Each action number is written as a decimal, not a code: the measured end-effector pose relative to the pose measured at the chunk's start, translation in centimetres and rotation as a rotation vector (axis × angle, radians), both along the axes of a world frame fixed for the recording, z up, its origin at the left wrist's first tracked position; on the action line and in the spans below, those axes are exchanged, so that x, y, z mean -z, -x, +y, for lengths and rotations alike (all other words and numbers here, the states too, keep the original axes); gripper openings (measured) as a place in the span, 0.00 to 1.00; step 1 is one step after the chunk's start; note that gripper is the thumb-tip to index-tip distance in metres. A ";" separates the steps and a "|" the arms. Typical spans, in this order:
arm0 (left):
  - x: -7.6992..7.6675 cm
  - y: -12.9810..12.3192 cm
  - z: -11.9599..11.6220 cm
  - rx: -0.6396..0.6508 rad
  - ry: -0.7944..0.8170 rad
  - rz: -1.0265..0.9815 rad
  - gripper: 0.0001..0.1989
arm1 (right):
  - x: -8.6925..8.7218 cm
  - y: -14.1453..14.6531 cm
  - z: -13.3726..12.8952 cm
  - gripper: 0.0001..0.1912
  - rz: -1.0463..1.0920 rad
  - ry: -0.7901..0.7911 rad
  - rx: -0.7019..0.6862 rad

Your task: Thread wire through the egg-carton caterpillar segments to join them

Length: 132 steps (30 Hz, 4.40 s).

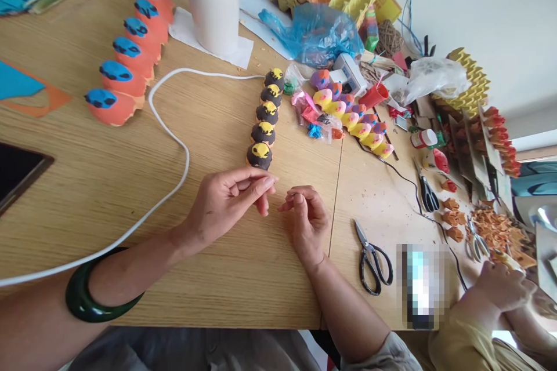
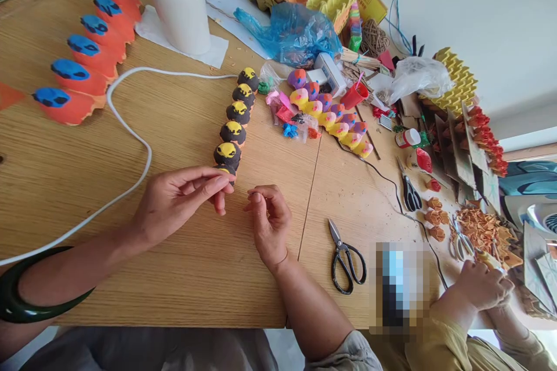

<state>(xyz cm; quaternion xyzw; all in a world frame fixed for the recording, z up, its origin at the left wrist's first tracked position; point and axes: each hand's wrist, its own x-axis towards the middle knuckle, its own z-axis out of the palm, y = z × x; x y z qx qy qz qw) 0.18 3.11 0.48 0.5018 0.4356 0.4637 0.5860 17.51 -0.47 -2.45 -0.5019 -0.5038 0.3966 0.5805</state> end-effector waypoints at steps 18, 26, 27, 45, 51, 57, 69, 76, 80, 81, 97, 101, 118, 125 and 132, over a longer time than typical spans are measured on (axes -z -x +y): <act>-0.3 -0.4 -0.3 0.111 0.021 0.035 0.11 | 0.3 -0.3 0.0 0.05 -0.110 -0.101 -0.013; -0.3 -0.4 -0.5 0.123 -0.044 0.091 0.11 | 0.6 -0.6 -0.2 0.13 -0.284 -0.201 -0.018; -0.3 -0.4 -0.5 0.127 -0.038 0.085 0.11 | 0.5 -0.6 -0.2 0.14 -0.315 -0.220 -0.017; -0.2 -0.1 -0.4 0.172 -0.005 0.129 0.14 | -0.1 -0.5 -0.3 0.15 -0.319 -0.228 -0.061; -0.1 -0.1 -0.4 0.228 0.033 0.088 0.15 | -0.3 -0.6 -0.2 0.15 -0.322 -0.232 -0.072; -0.2 -0.1 -0.3 0.197 -0.016 0.129 0.14 | -0.1 -0.6 -0.5 0.15 -0.254 -0.153 -0.101; -0.5 0.1 -0.1 0.258 0.140 0.046 0.17 | -0.2 -0.2 0.0 0.18 -0.080 0.023 0.058; 0.2 -0.1 -0.3 0.247 0.165 -0.030 0.19 | -0.1 -0.4 0.6 0.13 0.062 0.106 0.123; 0.2 -0.2 -0.3 0.224 0.139 -0.037 0.19 | -0.1 -0.3 0.7 0.17 0.090 0.112 0.116; 0.2 -0.2 -0.3 0.218 0.132 -0.030 0.18 | -0.1 -0.3 0.7 0.16 0.087 0.120 0.122; -0.2 -0.1 -0.3 0.128 0.035 0.044 0.15 | 0.3 -0.5 0.9 0.10 0.136 0.128 0.080; -0.3 0.0 -0.3 0.114 0.076 0.042 0.18 | 0.1 -0.4 0.8 0.18 0.205 0.221 0.057; 0.1 -0.1 -0.1 0.205 0.081 -0.052 0.10 | -0.2 -0.3 0.6 0.24 0.300 0.296 0.021; -0.6 -0.5 -1.0 0.173 -0.039 0.085 0.10 | -0.4 -0.3 -0.2 0.23 0.170 0.232 -0.026; 0.4 -0.8 -1.3 0.123 -0.258 0.140 0.04 | -0.5 0.0 -0.7 0.26 0.035 0.152 -0.118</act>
